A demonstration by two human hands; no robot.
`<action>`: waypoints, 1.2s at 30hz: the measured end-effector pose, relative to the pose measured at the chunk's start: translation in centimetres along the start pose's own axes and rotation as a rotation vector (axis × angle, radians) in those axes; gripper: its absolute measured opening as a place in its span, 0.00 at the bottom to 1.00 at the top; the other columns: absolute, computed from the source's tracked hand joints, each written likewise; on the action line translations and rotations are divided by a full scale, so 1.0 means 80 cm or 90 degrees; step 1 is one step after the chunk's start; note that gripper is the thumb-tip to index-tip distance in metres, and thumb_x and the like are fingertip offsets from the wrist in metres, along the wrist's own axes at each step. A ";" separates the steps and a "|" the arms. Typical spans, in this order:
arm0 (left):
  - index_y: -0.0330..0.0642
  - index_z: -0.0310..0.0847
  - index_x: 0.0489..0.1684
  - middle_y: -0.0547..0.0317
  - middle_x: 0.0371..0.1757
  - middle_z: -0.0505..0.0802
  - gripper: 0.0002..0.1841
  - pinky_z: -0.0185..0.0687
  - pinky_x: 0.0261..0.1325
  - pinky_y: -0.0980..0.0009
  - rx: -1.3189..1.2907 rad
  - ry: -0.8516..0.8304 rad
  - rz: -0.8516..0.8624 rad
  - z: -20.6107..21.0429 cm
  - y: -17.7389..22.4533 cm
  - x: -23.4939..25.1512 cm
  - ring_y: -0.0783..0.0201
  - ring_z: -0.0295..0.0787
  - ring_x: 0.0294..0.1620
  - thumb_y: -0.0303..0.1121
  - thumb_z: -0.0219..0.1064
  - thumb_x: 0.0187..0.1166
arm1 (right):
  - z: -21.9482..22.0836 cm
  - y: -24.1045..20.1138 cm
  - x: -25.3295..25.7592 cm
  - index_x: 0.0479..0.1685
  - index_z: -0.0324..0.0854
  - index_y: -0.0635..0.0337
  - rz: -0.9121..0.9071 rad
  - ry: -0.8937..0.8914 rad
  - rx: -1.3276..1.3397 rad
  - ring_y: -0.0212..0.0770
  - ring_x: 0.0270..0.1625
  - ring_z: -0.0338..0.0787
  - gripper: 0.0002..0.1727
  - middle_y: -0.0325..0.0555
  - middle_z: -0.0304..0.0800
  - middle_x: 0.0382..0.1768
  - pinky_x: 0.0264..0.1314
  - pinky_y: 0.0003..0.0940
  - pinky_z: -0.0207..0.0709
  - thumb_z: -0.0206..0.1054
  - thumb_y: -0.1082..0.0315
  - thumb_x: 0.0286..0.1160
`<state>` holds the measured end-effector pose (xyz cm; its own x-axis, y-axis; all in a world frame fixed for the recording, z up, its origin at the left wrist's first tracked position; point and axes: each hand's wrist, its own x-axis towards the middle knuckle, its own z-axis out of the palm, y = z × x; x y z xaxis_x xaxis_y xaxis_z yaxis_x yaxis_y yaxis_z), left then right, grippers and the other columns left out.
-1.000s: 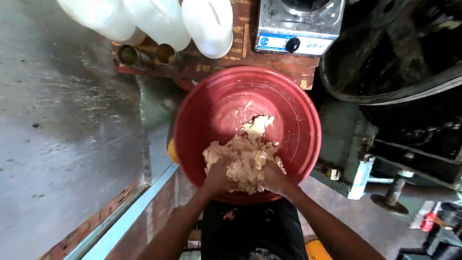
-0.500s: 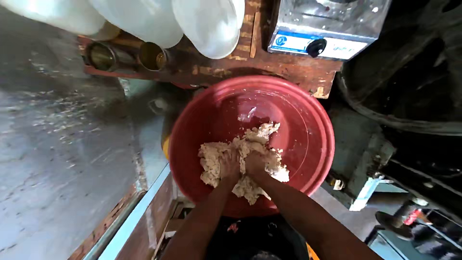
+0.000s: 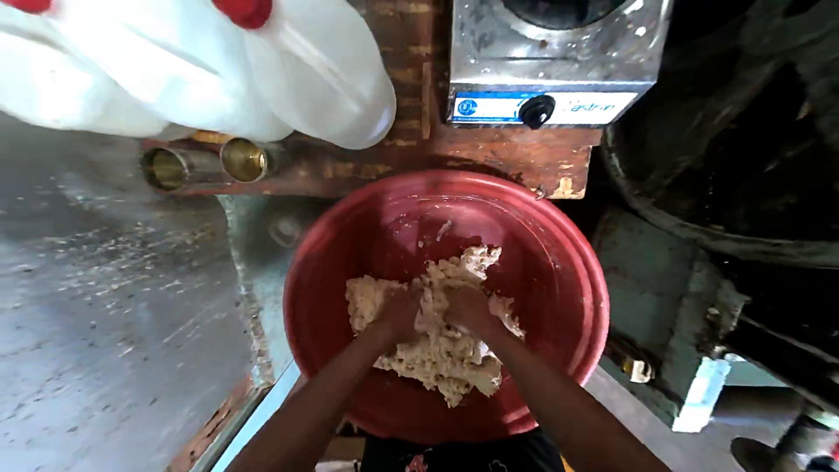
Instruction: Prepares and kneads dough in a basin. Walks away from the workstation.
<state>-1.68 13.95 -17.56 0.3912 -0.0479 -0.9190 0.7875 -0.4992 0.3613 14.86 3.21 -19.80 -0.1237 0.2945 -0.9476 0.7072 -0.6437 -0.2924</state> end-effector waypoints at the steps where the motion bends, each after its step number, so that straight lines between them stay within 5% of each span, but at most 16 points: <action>1: 0.44 0.56 0.93 0.47 0.95 0.57 0.56 0.55 0.85 0.30 -0.021 0.003 0.003 -0.017 0.005 -0.012 0.35 0.56 0.91 0.49 0.86 0.60 | 0.007 0.008 -0.020 0.91 0.61 0.49 -0.013 0.018 0.023 0.70 0.75 0.80 0.50 0.64 0.78 0.77 0.73 0.77 0.71 0.75 0.43 0.65; 3: 0.47 0.68 0.87 0.48 0.89 0.70 0.39 0.65 0.83 0.36 -0.075 0.076 -0.008 -0.061 0.007 -0.025 0.39 0.68 0.86 0.47 0.75 0.74 | 0.022 0.022 -0.062 0.96 0.50 0.47 -0.053 0.062 0.048 0.67 0.88 0.66 0.55 0.61 0.62 0.89 0.87 0.73 0.57 0.72 0.37 0.68; 5: 0.43 0.78 0.77 0.44 0.70 0.88 0.26 0.77 0.75 0.42 -0.155 0.244 -0.034 -0.095 -0.008 0.002 0.45 0.86 0.70 0.49 0.61 0.87 | 0.037 0.037 -0.099 0.97 0.52 0.41 -0.079 0.140 0.071 0.61 0.93 0.57 0.52 0.54 0.56 0.93 0.93 0.66 0.48 0.71 0.39 0.70; 8: 0.45 0.85 0.68 0.49 0.54 0.94 0.18 0.91 0.54 0.53 -0.426 0.548 0.008 -0.097 -0.022 0.083 0.57 0.94 0.46 0.42 0.67 0.85 | 0.065 0.061 -0.135 0.92 0.64 0.42 -0.066 0.233 0.109 0.63 0.95 0.51 0.47 0.58 0.53 0.94 0.93 0.68 0.48 0.79 0.51 0.67; 9: 0.49 0.84 0.68 0.52 0.55 0.94 0.17 0.92 0.50 0.57 -0.475 0.626 0.038 -0.093 -0.008 0.105 0.60 0.94 0.45 0.40 0.69 0.83 | 0.076 0.070 -0.141 0.90 0.67 0.41 -0.071 0.253 0.103 0.65 0.96 0.47 0.44 0.58 0.51 0.94 0.93 0.70 0.46 0.78 0.50 0.68; 11: 0.54 0.85 0.70 0.58 0.61 0.93 0.19 0.91 0.61 0.59 -0.398 0.706 0.094 -0.076 0.034 0.143 0.64 0.92 0.56 0.38 0.71 0.80 | 0.101 0.093 -0.141 0.80 0.79 0.43 -0.107 0.340 0.085 0.65 0.94 0.55 0.31 0.57 0.64 0.90 0.90 0.70 0.54 0.72 0.49 0.75; 13: 0.62 0.76 0.81 0.57 0.73 0.86 0.28 0.77 0.77 0.49 -0.233 0.618 0.079 -0.025 0.072 0.159 0.56 0.81 0.74 0.50 0.68 0.80 | 0.106 0.115 -0.145 0.71 0.85 0.54 -0.110 0.405 0.151 0.64 0.83 0.74 0.23 0.61 0.79 0.78 0.83 0.61 0.71 0.70 0.59 0.78; 17: 0.63 0.77 0.79 0.53 0.82 0.78 0.35 0.71 0.73 0.34 -0.048 0.383 0.077 0.035 0.125 0.123 0.42 0.69 0.83 0.58 0.71 0.67 | 0.002 0.119 -0.129 0.54 0.90 0.62 -0.124 0.583 0.268 0.51 0.61 0.90 0.15 0.56 0.91 0.56 0.67 0.49 0.85 0.71 0.63 0.76; 19: 0.63 0.79 0.78 0.53 0.85 0.76 0.37 0.62 0.75 0.27 0.001 0.285 0.108 0.055 0.148 0.094 0.38 0.64 0.85 0.57 0.76 0.62 | -0.061 0.072 -0.112 0.59 0.89 0.59 -0.125 0.545 0.216 0.51 0.63 0.90 0.18 0.55 0.90 0.59 0.71 0.50 0.83 0.70 0.59 0.78; 21: 0.55 0.78 0.79 0.49 0.85 0.76 0.39 0.39 0.85 0.23 0.009 0.241 0.131 0.066 0.167 0.062 0.37 0.57 0.90 0.60 0.74 0.65 | -0.099 0.006 -0.061 0.64 0.86 0.58 -0.172 0.467 0.125 0.57 0.69 0.87 0.21 0.58 0.87 0.65 0.75 0.57 0.79 0.70 0.55 0.80; 25: 0.47 0.80 0.76 0.43 0.80 0.80 0.42 0.36 0.89 0.31 -0.024 0.243 0.148 0.093 0.168 0.013 0.40 0.63 0.87 0.67 0.70 0.66 | -0.066 -0.100 0.083 0.74 0.83 0.50 -0.475 0.469 -0.172 0.53 0.88 0.69 0.20 0.48 0.78 0.81 0.92 0.57 0.59 0.59 0.60 0.88; 27: 0.56 0.80 0.77 0.51 0.82 0.80 0.41 0.33 0.89 0.29 0.011 0.289 0.165 0.116 0.151 0.016 0.42 0.62 0.89 0.73 0.61 0.70 | -0.058 -0.100 0.131 0.73 0.84 0.47 -0.616 0.473 -0.292 0.51 0.94 0.58 0.21 0.40 0.75 0.85 0.97 0.58 0.47 0.57 0.72 0.86; 28: 0.62 0.82 0.75 0.56 0.82 0.81 0.37 0.40 0.87 0.29 0.016 0.337 0.170 0.125 0.142 0.017 0.44 0.63 0.89 0.72 0.58 0.73 | -0.062 -0.083 0.141 0.71 0.85 0.46 -0.642 0.500 -0.294 0.48 0.94 0.58 0.21 0.36 0.74 0.86 0.97 0.55 0.48 0.57 0.73 0.85; 31: 0.71 0.83 0.72 0.66 0.83 0.79 0.26 0.56 0.83 0.33 -0.016 0.334 0.130 0.134 0.124 0.005 0.49 0.67 0.85 0.65 0.54 0.81 | -0.061 0.008 0.127 0.73 0.84 0.40 -0.491 0.601 -0.191 0.43 0.95 0.56 0.21 0.30 0.69 0.89 0.97 0.51 0.52 0.56 0.68 0.88; 33: 0.65 0.85 0.68 0.61 0.80 0.82 0.25 0.60 0.83 0.37 -0.020 0.349 0.119 0.139 0.113 -0.009 0.47 0.71 0.83 0.61 0.59 0.78 | -0.025 0.064 0.092 0.71 0.85 0.44 -0.317 0.607 -0.093 0.47 0.91 0.65 0.21 0.38 0.75 0.85 0.93 0.54 0.61 0.56 0.68 0.86; 36: 0.60 0.87 0.63 0.56 0.75 0.84 0.25 0.70 0.76 0.40 -0.005 0.416 0.095 0.126 0.091 -0.027 0.46 0.74 0.80 0.61 0.64 0.74 | 0.027 0.099 0.007 0.87 0.70 0.44 -0.041 0.441 0.086 0.60 0.81 0.77 0.31 0.58 0.72 0.84 0.80 0.62 0.75 0.65 0.60 0.81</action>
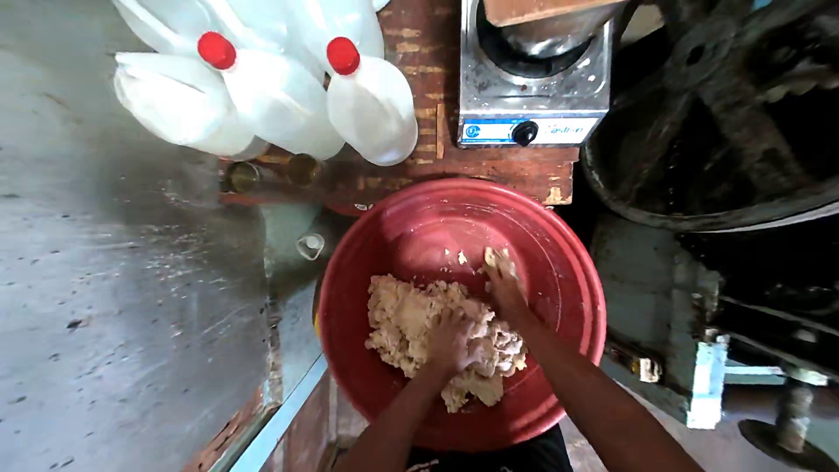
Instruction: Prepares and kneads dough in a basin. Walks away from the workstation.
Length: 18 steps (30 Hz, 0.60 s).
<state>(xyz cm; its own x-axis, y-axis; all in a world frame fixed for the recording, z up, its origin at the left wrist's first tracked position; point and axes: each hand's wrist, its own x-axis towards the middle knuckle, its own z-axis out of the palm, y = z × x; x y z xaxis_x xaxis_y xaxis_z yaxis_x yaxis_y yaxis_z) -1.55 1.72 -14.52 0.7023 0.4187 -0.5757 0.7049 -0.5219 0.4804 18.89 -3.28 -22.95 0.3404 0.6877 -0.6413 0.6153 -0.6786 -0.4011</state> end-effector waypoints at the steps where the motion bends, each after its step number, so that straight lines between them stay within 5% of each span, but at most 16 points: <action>1: 0.59 0.87 0.63 0.56 0.75 0.84 0.25 0.72 0.74 0.40 0.011 0.023 -0.013 -0.014 -0.009 0.004 0.45 0.74 0.80 0.61 0.65 0.73 | 0.000 0.009 -0.022 0.88 0.68 0.41 0.047 -0.008 -0.026 0.64 0.81 0.77 0.38 0.60 0.67 0.87 0.76 0.65 0.77 0.72 0.58 0.74; 3: 0.56 0.83 0.71 0.51 0.79 0.81 0.29 0.68 0.77 0.37 0.008 0.058 -0.072 -0.050 -0.028 0.021 0.42 0.70 0.83 0.58 0.67 0.74 | -0.007 0.008 -0.046 0.84 0.73 0.41 0.088 -0.003 -0.075 0.66 0.82 0.74 0.37 0.61 0.63 0.88 0.75 0.66 0.77 0.75 0.54 0.70; 6: 0.53 0.73 0.82 0.43 0.84 0.73 0.31 0.71 0.76 0.36 -0.008 0.064 -0.211 -0.084 -0.073 0.081 0.36 0.65 0.85 0.50 0.64 0.79 | -0.034 -0.034 -0.026 0.90 0.66 0.39 0.016 0.021 -0.089 0.66 0.79 0.79 0.31 0.60 0.70 0.84 0.71 0.66 0.79 0.59 0.53 0.86; 8: 0.49 0.74 0.82 0.40 0.85 0.72 0.32 0.69 0.79 0.37 0.001 0.065 -0.284 -0.063 -0.093 0.124 0.35 0.64 0.86 0.54 0.62 0.80 | -0.034 -0.072 0.023 0.91 0.64 0.45 -0.063 0.018 -0.093 0.60 0.81 0.78 0.32 0.55 0.75 0.83 0.77 0.61 0.76 0.57 0.50 0.88; 9: 0.49 0.72 0.83 0.39 0.86 0.71 0.35 0.68 0.81 0.37 0.013 0.050 -0.288 -0.047 -0.087 0.136 0.35 0.63 0.86 0.57 0.63 0.77 | -0.024 -0.087 0.051 0.86 0.71 0.50 -0.121 0.040 -0.085 0.57 0.82 0.77 0.29 0.53 0.77 0.81 0.81 0.58 0.74 0.59 0.52 0.88; 13: 0.55 0.73 0.82 0.52 0.83 0.78 0.33 0.67 0.78 0.35 0.038 -0.057 -0.123 0.008 -0.016 0.106 0.44 0.69 0.85 0.61 0.53 0.82 | 0.027 -0.102 0.130 0.63 0.89 0.47 -0.443 0.141 -0.079 0.53 0.81 0.76 0.15 0.46 0.84 0.73 0.85 0.56 0.69 0.65 0.64 0.82; 16: 0.55 0.77 0.78 0.56 0.83 0.78 0.32 0.61 0.81 0.35 0.014 -0.145 0.004 0.009 0.014 0.057 0.47 0.68 0.85 0.57 0.64 0.75 | 0.026 -0.024 0.090 0.76 0.82 0.32 -0.558 0.034 -0.061 0.45 0.91 0.64 0.25 0.32 0.78 0.82 0.94 0.50 0.59 0.58 0.70 0.86; 18: 0.55 0.78 0.76 0.58 0.83 0.78 0.32 0.61 0.82 0.38 0.012 -0.169 0.039 0.003 0.009 0.030 0.49 0.68 0.85 0.56 0.67 0.73 | 0.005 0.042 0.025 0.75 0.83 0.37 -0.506 -0.057 -0.069 0.48 0.92 0.64 0.28 0.35 0.80 0.81 0.95 0.50 0.58 0.59 0.75 0.82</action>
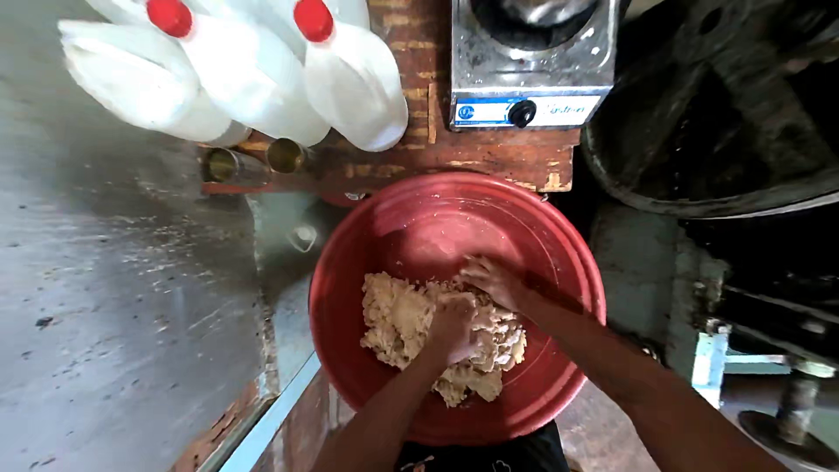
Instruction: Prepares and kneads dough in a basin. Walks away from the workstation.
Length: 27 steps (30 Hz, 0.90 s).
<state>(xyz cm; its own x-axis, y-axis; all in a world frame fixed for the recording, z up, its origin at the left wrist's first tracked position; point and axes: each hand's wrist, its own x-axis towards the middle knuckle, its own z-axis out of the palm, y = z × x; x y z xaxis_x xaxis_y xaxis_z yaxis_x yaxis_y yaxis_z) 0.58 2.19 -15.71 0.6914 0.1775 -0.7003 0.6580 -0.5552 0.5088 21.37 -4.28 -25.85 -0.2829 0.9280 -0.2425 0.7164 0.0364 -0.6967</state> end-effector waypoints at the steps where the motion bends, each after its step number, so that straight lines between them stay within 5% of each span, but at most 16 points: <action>1: 0.55 0.78 0.77 0.58 0.83 0.77 0.31 0.62 0.82 0.39 0.002 -0.007 0.001 -0.006 -0.005 -0.009 0.49 0.67 0.86 0.56 0.66 0.74 | -0.009 -0.004 -0.039 0.74 0.84 0.42 0.050 -0.050 -0.012 0.51 0.91 0.64 0.25 0.39 0.80 0.80 0.93 0.51 0.60 0.60 0.75 0.80; 4: 0.51 0.76 0.76 0.57 0.78 0.82 0.32 0.74 0.76 0.46 -0.044 0.048 -0.034 -0.027 -0.022 -0.021 0.51 0.75 0.80 0.53 0.68 0.73 | -0.033 -0.030 -0.075 0.73 0.83 0.53 0.229 -0.136 -0.051 0.60 0.81 0.76 0.22 0.55 0.81 0.74 0.79 0.58 0.76 0.64 0.69 0.79; 6: 0.46 0.67 0.84 0.50 0.75 0.85 0.39 0.82 0.70 0.47 -0.108 0.074 -0.140 -0.046 -0.028 -0.014 0.50 0.84 0.72 0.58 0.67 0.75 | -0.052 -0.047 -0.031 0.82 0.73 0.53 0.294 -0.080 -0.060 0.63 0.77 0.80 0.28 0.61 0.77 0.77 0.72 0.62 0.81 0.64 0.62 0.81; 8: 0.45 0.70 0.82 0.47 0.72 0.86 0.40 0.85 0.64 0.43 -0.107 0.081 -0.232 -0.057 -0.035 0.012 0.46 0.89 0.65 0.63 0.63 0.75 | -0.067 -0.057 0.048 0.83 0.73 0.52 0.300 0.000 -0.056 0.60 0.78 0.80 0.26 0.59 0.76 0.80 0.77 0.59 0.78 0.58 0.60 0.86; 12: 0.49 0.79 0.76 0.43 0.87 0.69 0.37 0.88 0.59 0.42 -0.020 0.044 -0.258 -0.068 -0.051 0.043 0.41 0.88 0.64 0.62 0.69 0.70 | -0.048 -0.027 0.185 0.75 0.81 0.50 0.055 0.070 -0.171 0.52 0.89 0.67 0.22 0.44 0.75 0.83 0.91 0.55 0.61 0.60 0.70 0.83; 14: 0.48 0.81 0.73 0.45 0.86 0.72 0.35 0.83 0.67 0.39 0.038 0.041 -0.250 -0.081 -0.083 0.044 0.41 0.82 0.74 0.62 0.66 0.71 | -0.018 0.030 0.205 0.72 0.85 0.44 -0.081 0.202 -0.207 0.52 0.84 0.75 0.21 0.43 0.82 0.78 0.88 0.56 0.66 0.60 0.67 0.82; 15: 0.49 0.81 0.73 0.45 0.84 0.75 0.34 0.75 0.73 0.35 0.057 0.051 -0.239 -0.085 -0.108 0.040 0.40 0.73 0.81 0.62 0.65 0.73 | -0.004 0.052 0.193 0.70 0.86 0.40 -0.078 0.272 -0.203 0.49 0.83 0.77 0.21 0.40 0.83 0.76 0.87 0.53 0.68 0.59 0.66 0.83; 17: 0.56 0.81 0.75 0.50 0.81 0.80 0.32 0.68 0.71 0.26 0.079 0.061 -0.228 -0.089 -0.150 0.020 0.36 0.65 0.85 0.61 0.63 0.75 | -0.026 0.026 0.114 0.77 0.80 0.43 0.159 0.204 -0.141 0.48 0.88 0.70 0.22 0.42 0.76 0.83 0.90 0.51 0.65 0.58 0.64 0.88; 19: 0.60 0.80 0.75 0.52 0.80 0.80 0.31 0.68 0.69 0.24 0.062 0.084 -0.231 -0.086 -0.157 -0.003 0.37 0.70 0.82 0.60 0.65 0.72 | -0.011 -0.002 0.028 0.83 0.75 0.43 0.446 0.208 -0.060 0.52 0.89 0.68 0.25 0.49 0.69 0.88 0.88 0.54 0.68 0.56 0.60 0.88; 22: 0.66 0.84 0.71 0.58 0.79 0.83 0.26 0.70 0.73 0.31 0.030 0.133 -0.152 -0.054 -0.114 -0.022 0.43 0.76 0.79 0.57 0.67 0.71 | 0.022 -0.071 -0.057 0.73 0.82 0.50 0.693 0.182 0.052 0.63 0.80 0.77 0.26 0.62 0.75 0.80 0.79 0.62 0.75 0.56 0.48 0.86; 25: 0.69 0.80 0.75 0.63 0.86 0.75 0.27 0.59 0.83 0.34 -0.007 0.084 -0.112 -0.014 -0.046 -0.045 0.42 0.60 0.89 0.54 0.66 0.73 | 0.012 -0.129 -0.080 0.77 0.79 0.51 0.724 -0.033 0.277 0.59 0.82 0.77 0.39 0.56 0.77 0.80 0.83 0.65 0.69 0.46 0.31 0.86; 27: 0.67 0.80 0.76 0.60 0.87 0.73 0.29 0.59 0.82 0.33 0.001 0.063 -0.087 0.003 -0.020 -0.075 0.38 0.56 0.90 0.57 0.66 0.72 | 0.007 -0.159 -0.098 0.83 0.74 0.53 0.683 -0.047 0.385 0.56 0.82 0.77 0.42 0.56 0.78 0.80 0.84 0.64 0.68 0.49 0.30 0.84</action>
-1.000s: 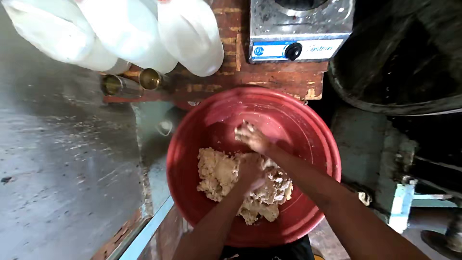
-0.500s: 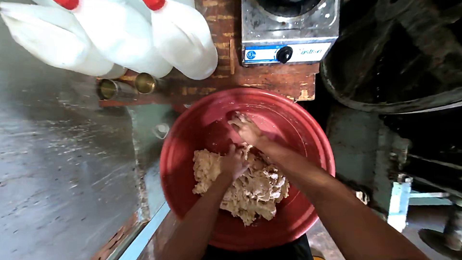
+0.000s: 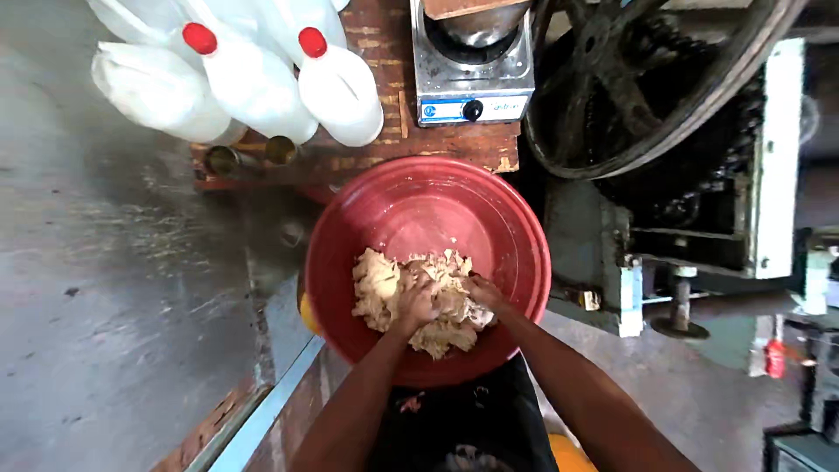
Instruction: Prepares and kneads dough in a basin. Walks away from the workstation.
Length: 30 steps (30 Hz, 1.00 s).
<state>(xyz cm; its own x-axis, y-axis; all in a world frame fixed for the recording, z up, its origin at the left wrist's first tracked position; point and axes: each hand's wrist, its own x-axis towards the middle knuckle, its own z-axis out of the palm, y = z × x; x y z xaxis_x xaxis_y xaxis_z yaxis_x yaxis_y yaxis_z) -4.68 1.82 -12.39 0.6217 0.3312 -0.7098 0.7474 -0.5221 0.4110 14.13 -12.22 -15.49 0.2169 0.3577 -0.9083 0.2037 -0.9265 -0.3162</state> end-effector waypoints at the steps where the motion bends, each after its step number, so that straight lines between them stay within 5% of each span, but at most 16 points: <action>1: 0.66 0.80 0.75 0.58 0.86 0.73 0.29 0.63 0.80 0.32 0.006 0.001 0.013 0.007 0.003 -0.019 0.36 0.56 0.89 0.58 0.65 0.72 | 0.009 0.002 -0.022 0.87 0.68 0.53 -0.008 -0.005 0.042 0.56 0.84 0.75 0.45 0.57 0.76 0.81 0.86 0.62 0.66 0.53 0.29 0.81; 3: 0.63 0.79 0.76 0.55 0.84 0.76 0.32 0.66 0.77 0.31 -0.004 0.015 0.033 0.021 -0.001 -0.056 0.36 0.60 0.87 0.63 0.63 0.72 | 0.043 0.004 -0.069 0.93 0.55 0.58 -0.010 0.023 0.111 0.57 0.87 0.71 0.54 0.63 0.68 0.86 0.89 0.58 0.65 0.64 0.29 0.74; 6: 0.59 0.66 0.88 0.49 0.88 0.71 0.48 0.65 0.76 0.27 -0.007 -0.026 0.025 0.034 -0.006 -0.097 0.31 0.60 0.87 0.71 0.67 0.65 | 0.077 -0.019 -0.132 0.95 0.42 0.66 -0.024 0.059 0.024 0.65 0.86 0.68 0.62 0.73 0.55 0.89 0.86 0.58 0.68 0.72 0.36 0.71; 8: 0.58 0.60 0.92 0.47 0.89 0.69 0.52 0.66 0.74 0.27 -0.020 -0.024 0.001 0.049 -0.012 -0.113 0.30 0.61 0.86 0.66 0.74 0.61 | 0.101 -0.035 -0.151 0.94 0.46 0.67 -0.050 0.082 -0.086 0.67 0.82 0.75 0.59 0.75 0.58 0.87 0.81 0.59 0.75 0.72 0.39 0.71; 10: 0.58 0.52 0.95 0.48 0.92 0.65 0.52 0.62 0.76 0.26 -0.014 -0.040 -0.045 0.065 -0.014 -0.110 0.29 0.59 0.87 0.50 0.78 0.65 | 0.119 -0.061 -0.153 0.93 0.49 0.67 -0.026 0.044 -0.211 0.67 0.81 0.76 0.53 0.72 0.57 0.88 0.77 0.59 0.78 0.71 0.46 0.75; 13: 0.58 0.48 0.96 0.52 0.94 0.62 0.48 0.61 0.75 0.23 0.039 -0.106 -0.100 0.075 -0.019 -0.067 0.27 0.56 0.89 0.34 0.73 0.73 | 0.135 -0.090 -0.103 0.85 0.62 0.73 0.008 -0.025 -0.347 0.69 0.77 0.79 0.42 0.75 0.63 0.84 0.70 0.63 0.81 0.72 0.59 0.73; 15: 0.58 0.51 0.95 0.51 0.93 0.63 0.44 0.70 0.69 0.24 0.052 -0.139 -0.090 0.071 -0.032 -0.025 0.25 0.58 0.87 0.35 0.70 0.76 | 0.131 -0.110 -0.049 0.76 0.68 0.81 0.058 -0.067 -0.405 0.70 0.75 0.80 0.37 0.78 0.70 0.78 0.66 0.64 0.82 0.69 0.60 0.75; 17: 0.57 0.56 0.93 0.49 0.88 0.70 0.43 0.82 0.55 0.30 0.052 -0.127 -0.053 0.058 -0.043 0.014 0.25 0.71 0.78 0.31 0.72 0.72 | 0.125 -0.124 -0.004 0.67 0.76 0.79 0.134 -0.082 -0.403 0.70 0.70 0.84 0.33 0.76 0.77 0.71 0.61 0.66 0.83 0.69 0.56 0.74; 20: 0.56 0.59 0.91 0.51 0.86 0.74 0.39 0.89 0.47 0.39 0.060 -0.082 -0.003 0.038 -0.054 0.051 0.32 0.85 0.64 0.28 0.68 0.76 | 0.119 -0.128 0.038 0.65 0.81 0.75 0.166 -0.134 -0.391 0.70 0.74 0.80 0.33 0.74 0.79 0.71 0.69 0.68 0.77 0.66 0.50 0.77; 23: 0.52 0.65 0.88 0.52 0.82 0.79 0.33 0.91 0.45 0.45 0.069 -0.010 0.043 0.035 -0.060 0.064 0.41 0.92 0.53 0.31 0.64 0.79 | 0.115 -0.098 0.055 0.73 0.78 0.73 0.091 -0.157 -0.336 0.72 0.83 0.71 0.38 0.75 0.74 0.77 0.83 0.68 0.64 0.59 0.42 0.84; 26: 0.54 0.59 0.91 0.53 0.88 0.70 0.39 0.88 0.53 0.41 0.055 -0.088 0.005 0.017 -0.048 0.071 0.37 0.87 0.63 0.30 0.69 0.74 | 0.101 -0.085 0.062 0.79 0.72 0.75 0.064 -0.174 -0.341 0.69 0.88 0.64 0.41 0.75 0.69 0.81 0.91 0.62 0.54 0.62 0.43 0.83; 28: 0.57 0.53 0.94 0.55 0.92 0.64 0.51 0.87 0.54 0.39 0.060 -0.123 -0.072 0.010 -0.029 0.073 0.32 0.80 0.72 0.25 0.77 0.63 | 0.094 -0.088 0.061 0.76 0.74 0.77 0.030 -0.163 -0.341 0.70 0.87 0.66 0.36 0.75 0.71 0.80 0.90 0.60 0.55 0.65 0.52 0.82; 30: 0.56 0.45 0.96 0.52 0.94 0.59 0.59 0.82 0.58 0.31 0.044 -0.139 -0.129 0.009 -0.007 0.058 0.26 0.66 0.82 0.32 0.82 0.58 | 0.096 -0.082 0.050 0.73 0.76 0.78 0.016 -0.141 -0.313 0.69 0.84 0.71 0.31 0.75 0.74 0.78 0.87 0.61 0.61 0.64 0.57 0.83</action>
<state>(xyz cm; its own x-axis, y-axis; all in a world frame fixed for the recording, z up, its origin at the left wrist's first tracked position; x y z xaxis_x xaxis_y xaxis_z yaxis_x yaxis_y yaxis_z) -2.41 3.06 -16.33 0.3905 0.2614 -0.8827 0.8288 -0.5172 0.2135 6.36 -5.58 -19.11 0.0320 0.2541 -0.9667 0.6350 -0.7521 -0.1767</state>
